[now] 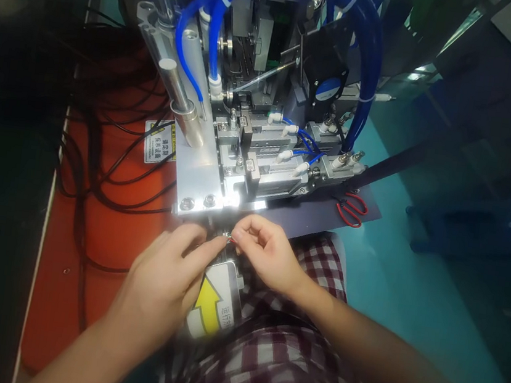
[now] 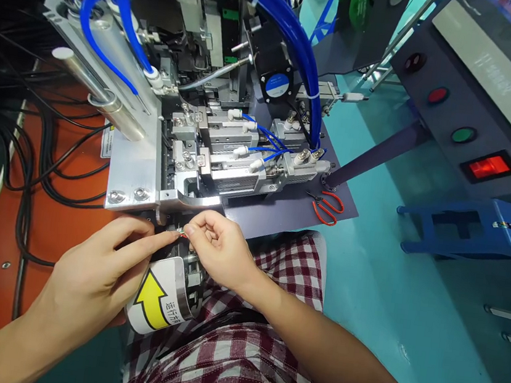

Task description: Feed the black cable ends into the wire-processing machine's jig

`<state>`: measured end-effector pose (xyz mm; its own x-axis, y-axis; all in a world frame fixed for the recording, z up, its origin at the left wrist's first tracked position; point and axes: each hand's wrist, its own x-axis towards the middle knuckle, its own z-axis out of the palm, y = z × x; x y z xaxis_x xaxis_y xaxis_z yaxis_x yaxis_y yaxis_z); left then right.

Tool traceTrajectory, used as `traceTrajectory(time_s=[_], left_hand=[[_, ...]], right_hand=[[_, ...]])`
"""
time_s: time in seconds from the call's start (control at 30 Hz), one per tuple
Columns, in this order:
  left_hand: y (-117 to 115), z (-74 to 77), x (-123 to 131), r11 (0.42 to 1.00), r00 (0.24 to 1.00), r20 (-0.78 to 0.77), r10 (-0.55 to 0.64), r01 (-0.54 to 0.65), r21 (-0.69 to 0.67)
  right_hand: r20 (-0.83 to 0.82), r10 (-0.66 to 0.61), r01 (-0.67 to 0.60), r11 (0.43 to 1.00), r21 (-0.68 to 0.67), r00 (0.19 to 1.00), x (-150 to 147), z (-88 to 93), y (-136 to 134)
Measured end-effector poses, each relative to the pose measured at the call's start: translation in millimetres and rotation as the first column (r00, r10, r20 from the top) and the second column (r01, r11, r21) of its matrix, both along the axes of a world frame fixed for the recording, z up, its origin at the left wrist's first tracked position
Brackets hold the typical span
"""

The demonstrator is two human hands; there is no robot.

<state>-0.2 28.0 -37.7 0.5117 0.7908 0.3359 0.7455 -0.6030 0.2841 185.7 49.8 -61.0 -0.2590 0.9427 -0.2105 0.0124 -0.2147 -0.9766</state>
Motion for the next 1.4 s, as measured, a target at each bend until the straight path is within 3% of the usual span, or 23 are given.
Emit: traceTrajectory(time_s=[0.57, 0.83, 1.03, 1.2, 1.4], left_hand=[[3.3, -2.7, -1.8, 0.999, 0.998, 0.069, -0.008, 0.010, -0.033], [0.6, -6.1, -2.5, 0.999, 0.996, 0.091, 0.014, -0.010, -0.038], [1.6, -1.3, -0.6, 0.999, 0.995, 0.096, 0.017, -0.012, -0.047], [1.4, -0.2, 0.6, 0.998, 0.991, 0.134, 0.020, -0.011, -0.067], [1.4, -2.6, 0.3, 0.999, 0.996, 0.089, 0.016, -0.012, -0.047]], right_hand=[[-0.016, 0.006, -0.006, 1.000, -0.008, 1.000, 0.8, -0.6, 1.0], [0.011, -0.062, 0.063, 0.989, -0.137, 0.998, 1.6, 8.5, -6.1], [-0.063, -0.091, 0.075, 0.972, -0.222, 0.994, -0.7, 10.7, -5.4], [-0.053, -0.100, 0.089, 0.980, -0.178, 0.994, -2.5, 7.9, -5.2], [0.070, -0.098, 0.099, 0.995, -0.010, 0.993, -1.8, -0.9, -8.3]])
